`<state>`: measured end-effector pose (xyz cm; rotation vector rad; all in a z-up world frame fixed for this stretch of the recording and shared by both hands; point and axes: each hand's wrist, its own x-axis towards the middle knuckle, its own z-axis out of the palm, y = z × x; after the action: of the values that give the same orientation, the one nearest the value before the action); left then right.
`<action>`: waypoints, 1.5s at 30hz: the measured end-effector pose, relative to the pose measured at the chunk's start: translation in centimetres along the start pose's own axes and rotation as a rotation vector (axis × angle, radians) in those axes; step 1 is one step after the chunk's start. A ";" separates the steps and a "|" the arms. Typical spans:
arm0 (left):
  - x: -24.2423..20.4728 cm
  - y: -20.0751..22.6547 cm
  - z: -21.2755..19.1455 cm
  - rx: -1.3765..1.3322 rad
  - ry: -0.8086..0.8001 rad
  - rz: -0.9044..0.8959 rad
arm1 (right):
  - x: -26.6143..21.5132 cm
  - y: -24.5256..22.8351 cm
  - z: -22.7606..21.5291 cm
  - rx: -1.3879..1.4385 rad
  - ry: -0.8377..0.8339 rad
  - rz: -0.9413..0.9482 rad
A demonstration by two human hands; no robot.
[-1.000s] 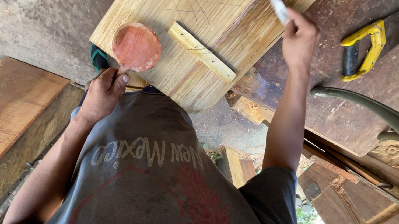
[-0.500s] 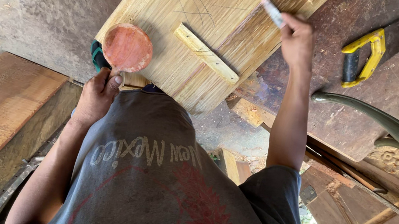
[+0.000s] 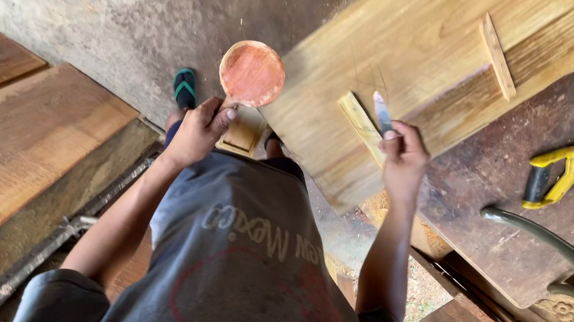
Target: The person applies a pinkish substance from a small wooden paddle onto a wooden board using a putty knife. They spread the substance along the edges and surface of the board, then mix additional substance from a can onto the paddle before continuing to apply it.
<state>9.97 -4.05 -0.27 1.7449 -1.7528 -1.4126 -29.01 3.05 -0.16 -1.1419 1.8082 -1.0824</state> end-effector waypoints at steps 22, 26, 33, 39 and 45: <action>6.3 -36.2 -28.4 -0.655 0.062 -0.488 | 6.1 -6.1 25.6 -0.854 0.236 0.264; 5.4 -36.5 -30.9 -0.657 0.036 -0.518 | 5.7 -5.4 26.0 -0.767 0.292 0.132; 8.5 -33.7 -33.9 -0.585 -0.098 -0.408 | 4.8 -3.5 25.8 -0.434 0.399 0.456; 11.1 -29.0 -37.7 -0.499 -0.135 -0.286 | 5.5 -1.7 27.4 -0.494 0.462 0.393; 12.3 -23.2 -38.9 -0.362 -0.175 -0.199 | 5.2 -2.1 28.8 -0.479 0.614 0.162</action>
<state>51.11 -26.28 -4.86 1.6727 -1.3170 -1.8811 -4.67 -10.05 -9.90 -0.9492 2.7016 -0.9952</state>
